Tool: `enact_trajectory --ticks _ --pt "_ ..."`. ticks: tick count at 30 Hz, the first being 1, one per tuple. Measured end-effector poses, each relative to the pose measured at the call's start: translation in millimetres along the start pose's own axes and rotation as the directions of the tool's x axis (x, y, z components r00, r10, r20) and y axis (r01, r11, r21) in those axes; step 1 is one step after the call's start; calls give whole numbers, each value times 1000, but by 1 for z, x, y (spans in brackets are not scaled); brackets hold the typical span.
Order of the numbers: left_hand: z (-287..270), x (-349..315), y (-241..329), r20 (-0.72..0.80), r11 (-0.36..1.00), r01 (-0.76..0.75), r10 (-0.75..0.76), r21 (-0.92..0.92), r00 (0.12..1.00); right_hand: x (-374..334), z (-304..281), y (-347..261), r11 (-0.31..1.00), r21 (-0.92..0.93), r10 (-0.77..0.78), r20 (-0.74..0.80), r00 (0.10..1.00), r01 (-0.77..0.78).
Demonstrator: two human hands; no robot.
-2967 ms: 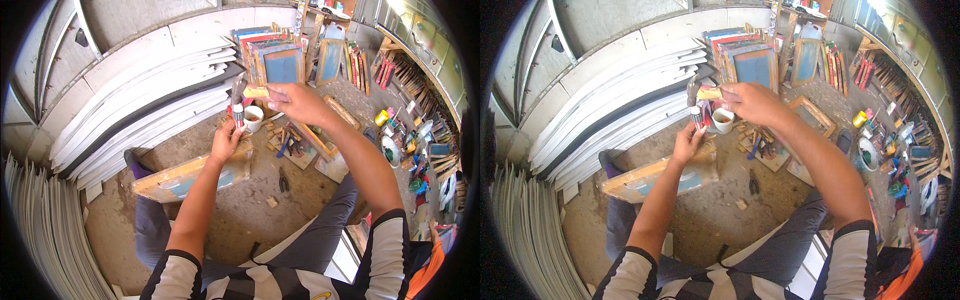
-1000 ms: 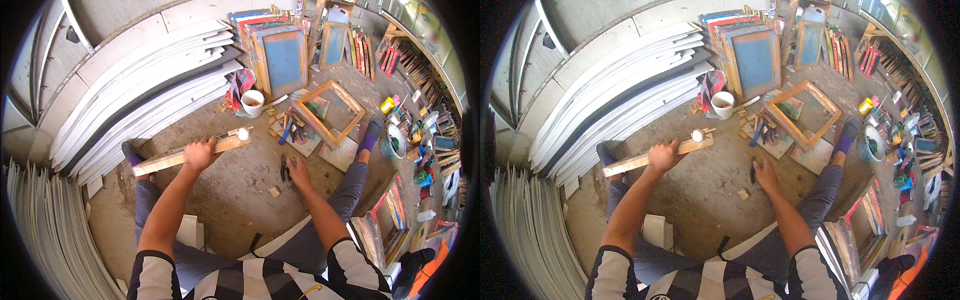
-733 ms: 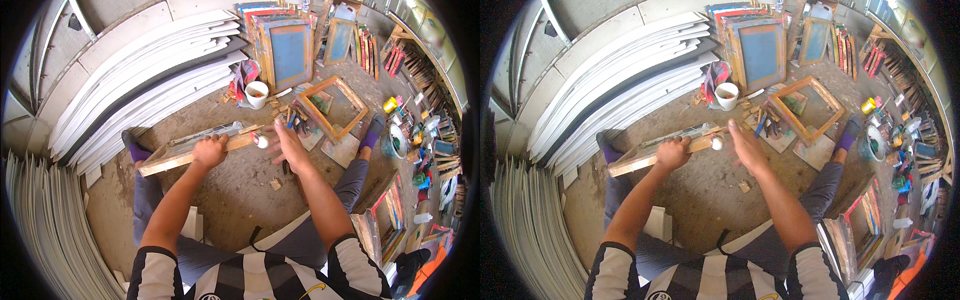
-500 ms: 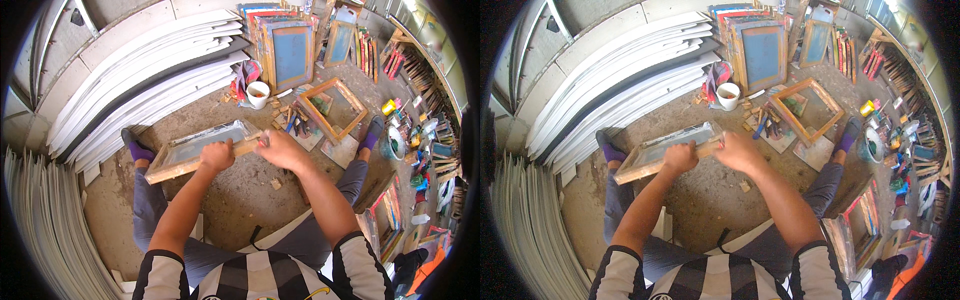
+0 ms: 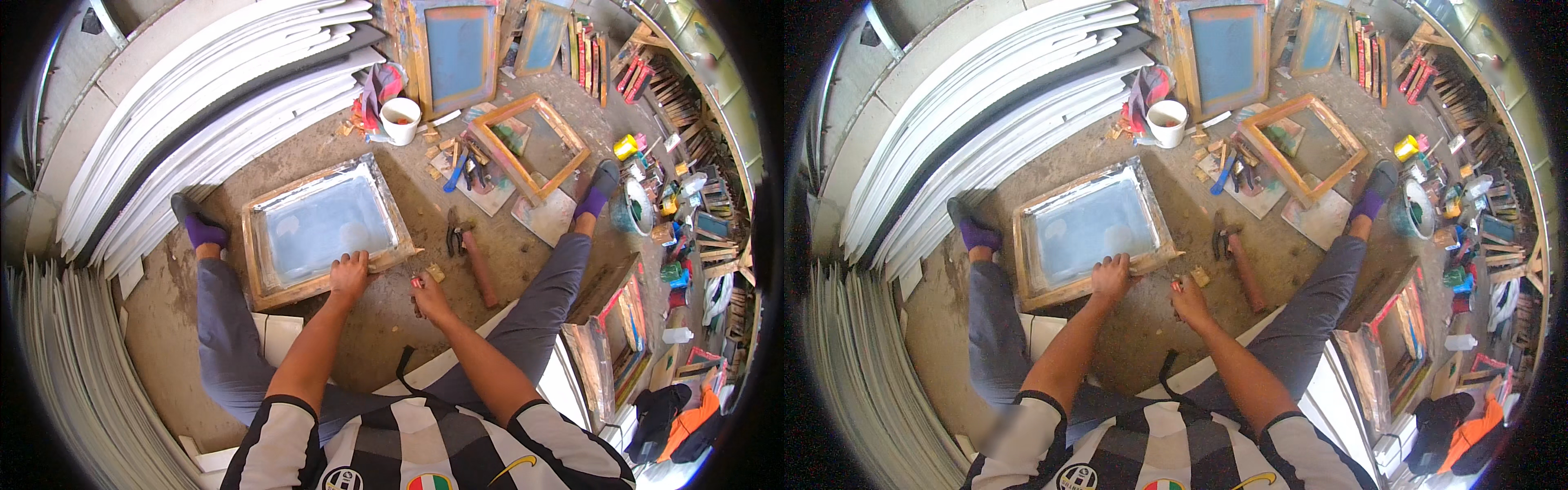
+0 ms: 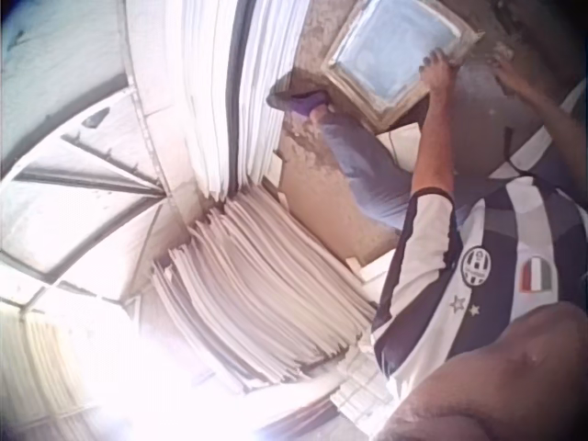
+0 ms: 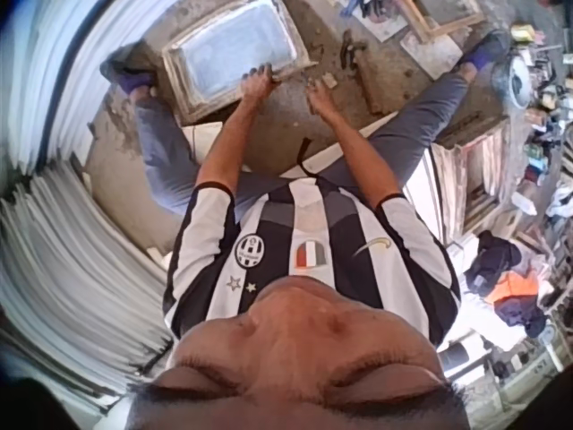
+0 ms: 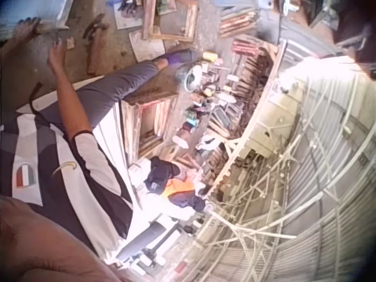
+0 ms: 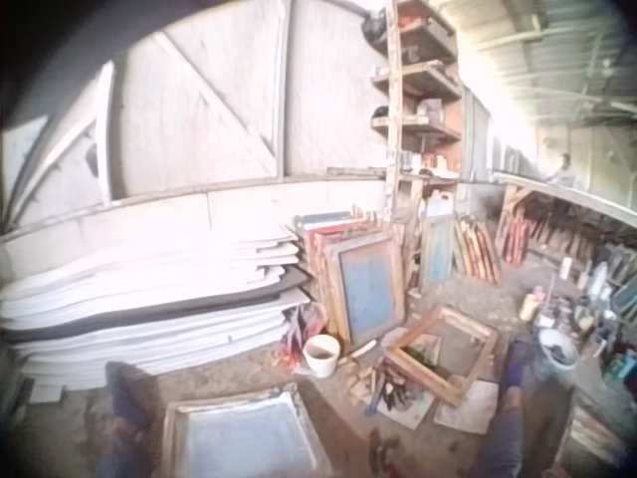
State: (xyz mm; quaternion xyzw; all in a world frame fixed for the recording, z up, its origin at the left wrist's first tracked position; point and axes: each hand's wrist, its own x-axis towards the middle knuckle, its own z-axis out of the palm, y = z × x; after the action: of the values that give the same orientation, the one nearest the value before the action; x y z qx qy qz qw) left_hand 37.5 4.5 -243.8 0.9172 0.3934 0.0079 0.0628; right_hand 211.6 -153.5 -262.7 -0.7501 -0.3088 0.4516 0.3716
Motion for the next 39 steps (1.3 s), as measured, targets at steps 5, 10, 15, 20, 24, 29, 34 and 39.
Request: enact_trajectory --ticks 5,10,15,20,24,29,34,39 --pt "21 -8 0 41 1000 1 -1 8 999 18 27 61 993 -104 -66 -56 996 60" --pt "13 -1 4 133 984 130 -113 -125 985 10 30 48 924 175 318 136 938 -339" --pt "62 22 20 -259 881 414 -465 -230 846 14 44 74 999 -25 41 -40 998 -42" --pt "58 27 31 -134 902 413 -428 -126 894 4 48 57 980 -193 -89 -196 976 50" --pt "53 26 29 -89 903 410 -423 -129 902 1 27 16 958 -190 221 14 975 -214" --pt "47 27 32 -34 902 414 -421 -125 906 1 9 -38 903 -269 366 69 928 -336" --pt "40 30 35 39 894 434 -432 -109 901 7 0 -30 886 -409 289 111 951 -221" --pt "42 30 29 89 875 462 -453 -148 887 -6 15 -1 911 -395 118 -17 993 -115"
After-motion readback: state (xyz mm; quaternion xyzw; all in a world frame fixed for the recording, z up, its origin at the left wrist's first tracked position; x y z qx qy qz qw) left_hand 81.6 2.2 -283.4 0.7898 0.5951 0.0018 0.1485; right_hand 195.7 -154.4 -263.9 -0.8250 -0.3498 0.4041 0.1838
